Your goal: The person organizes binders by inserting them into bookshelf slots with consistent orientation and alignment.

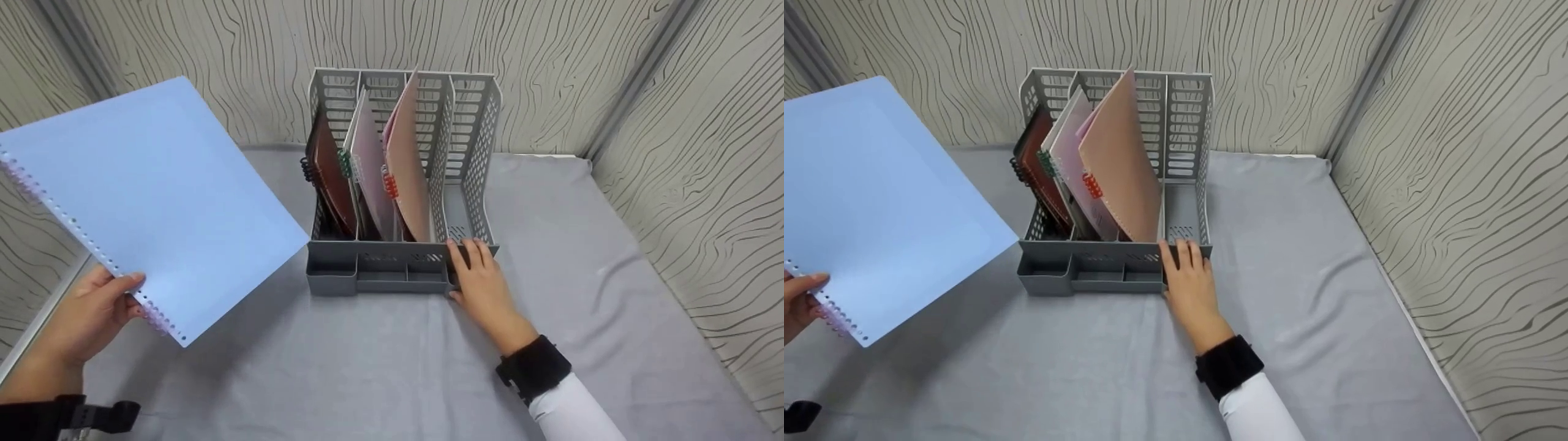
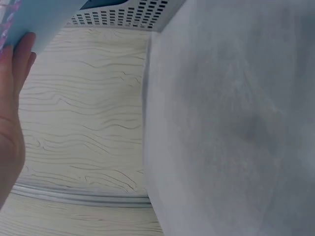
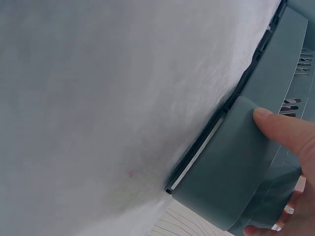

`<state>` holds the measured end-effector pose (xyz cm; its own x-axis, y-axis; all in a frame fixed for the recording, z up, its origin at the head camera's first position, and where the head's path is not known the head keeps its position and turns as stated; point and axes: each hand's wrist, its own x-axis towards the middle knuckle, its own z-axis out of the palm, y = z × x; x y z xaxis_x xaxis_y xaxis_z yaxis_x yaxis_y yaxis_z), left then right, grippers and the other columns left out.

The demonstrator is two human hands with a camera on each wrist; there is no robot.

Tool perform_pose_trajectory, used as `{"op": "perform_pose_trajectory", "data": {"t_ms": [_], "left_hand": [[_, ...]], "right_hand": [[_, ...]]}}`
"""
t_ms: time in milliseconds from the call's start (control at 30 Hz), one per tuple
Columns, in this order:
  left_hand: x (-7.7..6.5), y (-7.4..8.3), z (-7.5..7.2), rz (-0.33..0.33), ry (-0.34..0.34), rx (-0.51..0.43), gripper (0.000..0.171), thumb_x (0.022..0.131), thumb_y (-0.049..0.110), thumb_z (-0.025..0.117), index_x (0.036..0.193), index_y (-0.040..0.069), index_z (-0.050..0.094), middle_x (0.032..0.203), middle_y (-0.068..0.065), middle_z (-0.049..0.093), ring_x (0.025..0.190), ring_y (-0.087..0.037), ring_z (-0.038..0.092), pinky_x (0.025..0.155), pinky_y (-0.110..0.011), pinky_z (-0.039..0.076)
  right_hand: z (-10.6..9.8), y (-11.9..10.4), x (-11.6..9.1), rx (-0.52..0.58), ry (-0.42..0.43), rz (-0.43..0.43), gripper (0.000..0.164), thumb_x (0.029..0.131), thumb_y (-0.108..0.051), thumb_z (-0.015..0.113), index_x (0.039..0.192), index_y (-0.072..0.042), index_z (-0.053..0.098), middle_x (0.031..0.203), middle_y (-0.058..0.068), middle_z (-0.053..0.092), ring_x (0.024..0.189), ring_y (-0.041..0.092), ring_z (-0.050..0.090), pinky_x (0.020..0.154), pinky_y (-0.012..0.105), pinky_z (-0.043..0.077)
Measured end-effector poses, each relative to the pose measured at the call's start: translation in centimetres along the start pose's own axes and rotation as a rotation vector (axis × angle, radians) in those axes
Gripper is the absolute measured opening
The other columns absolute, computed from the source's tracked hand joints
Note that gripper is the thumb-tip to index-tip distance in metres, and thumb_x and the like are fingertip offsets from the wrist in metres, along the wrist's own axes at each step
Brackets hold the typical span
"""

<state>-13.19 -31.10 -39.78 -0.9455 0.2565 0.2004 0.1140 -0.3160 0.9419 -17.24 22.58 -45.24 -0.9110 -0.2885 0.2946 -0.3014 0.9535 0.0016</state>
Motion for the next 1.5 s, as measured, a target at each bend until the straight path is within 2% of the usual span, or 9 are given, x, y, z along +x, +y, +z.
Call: {"op": "perform_pose_trajectory", "data": {"t_ms": [200, 367, 533, 667, 867, 1100, 1333, 1500], "left_hand": [[0.0, 0.8, 2.4, 0.015, -0.018, 0.033, 0.034, 0.099, -0.005, 0.032, 0.121, 0.009, 0.053, 0.105, -0.008, 0.067, 0.082, -0.018, 0.067, 0.063, -0.025, 0.052], [0.3, 1.1, 4.1, 0.01, -0.024, 0.095, 0.032, 0.099, -0.003, 0.033, 0.121, 0.01, 0.052, 0.106, -0.008, 0.067, 0.083, -0.018, 0.067, 0.063, -0.026, 0.053], [0.4, 1.3, 5.8, -0.001, -0.026, 0.172, 0.031, 0.099, -0.003, 0.036, 0.122, 0.011, 0.051, 0.107, -0.007, 0.066, 0.085, -0.018, 0.067, 0.064, -0.027, 0.053], [0.4, 1.5, 7.2, -0.006, -0.024, 0.267, 0.03, 0.098, -0.002, 0.038, 0.122, 0.011, 0.051, 0.106, -0.007, 0.066, 0.083, -0.018, 0.066, 0.063, -0.027, 0.053], [0.4, 2.0, 9.4, -0.006, -0.055, 0.373, 0.031, 0.098, -0.001, 0.039, 0.127, 0.004, 0.046, 0.11, -0.008, 0.063, 0.083, -0.02, 0.065, 0.062, -0.028, 0.053], [0.9, 2.4, 11.7, 0.047, -0.143, 0.489, 0.036, 0.098, -0.001, 0.039, 0.132, -0.009, 0.037, 0.116, -0.001, 0.062, 0.088, -0.023, 0.066, 0.065, -0.033, 0.055], [2.2, 2.0, 14.2, 0.097, -0.176, 0.512, 0.036, 0.097, -0.001, 0.04, 0.133, -0.008, 0.039, 0.116, -0.024, 0.057, 0.084, -0.023, 0.066, 0.064, -0.034, 0.055], [3.3, 1.9, 16.2, 0.099, -0.194, 0.495, 0.037, 0.098, 0.0, 0.04, 0.134, -0.006, 0.038, 0.114, -0.025, 0.057, 0.082, -0.024, 0.066, 0.065, -0.035, 0.055]], "right_hand": [[0.0, 0.0, 0.0, -0.006, -0.001, -0.006, 0.095, 0.067, -0.024, 0.085, 0.144, -0.005, 0.031, 0.137, 0.024, 0.033, 0.127, 0.042, 0.029, 0.096, 0.053, 0.035], [-0.1, 0.0, 0.0, -0.01, 0.001, -0.013, 0.095, 0.067, -0.025, 0.084, 0.144, -0.005, 0.031, 0.137, 0.024, 0.033, 0.127, 0.042, 0.028, 0.097, 0.052, 0.035], [-0.2, 0.0, -0.1, -0.01, -0.009, -0.009, 0.096, 0.068, -0.026, 0.084, 0.144, -0.006, 0.029, 0.138, 0.023, 0.033, 0.128, 0.042, 0.028, 0.098, 0.052, 0.034], [-0.1, 0.0, -0.1, -0.003, -0.005, -0.014, 0.095, 0.068, -0.024, 0.084, 0.144, -0.005, 0.03, 0.137, 0.023, 0.033, 0.128, 0.041, 0.027, 0.098, 0.051, 0.034], [-0.1, 0.0, 0.0, 0.007, -0.016, -0.007, 0.095, 0.069, -0.024, 0.083, 0.145, -0.006, 0.029, 0.137, 0.023, 0.032, 0.129, 0.04, 0.026, 0.099, 0.051, 0.033], [-0.2, 0.1, 0.0, -0.008, 0.0, -0.013, 0.094, 0.068, -0.025, 0.084, 0.143, -0.004, 0.032, 0.136, 0.024, 0.034, 0.127, 0.042, 0.028, 0.098, 0.051, 0.034], [0.0, 0.2, 0.0, -0.028, 0.029, -0.03, 0.094, 0.066, -0.026, 0.085, 0.142, -0.003, 0.034, 0.135, 0.025, 0.036, 0.126, 0.042, 0.03, 0.097, 0.051, 0.036], [0.1, 0.1, 0.0, -0.029, 0.011, -0.031, 0.096, 0.067, -0.027, 0.084, 0.144, -0.004, 0.031, 0.136, 0.025, 0.035, 0.127, 0.042, 0.029, 0.098, 0.05, 0.035]]}}
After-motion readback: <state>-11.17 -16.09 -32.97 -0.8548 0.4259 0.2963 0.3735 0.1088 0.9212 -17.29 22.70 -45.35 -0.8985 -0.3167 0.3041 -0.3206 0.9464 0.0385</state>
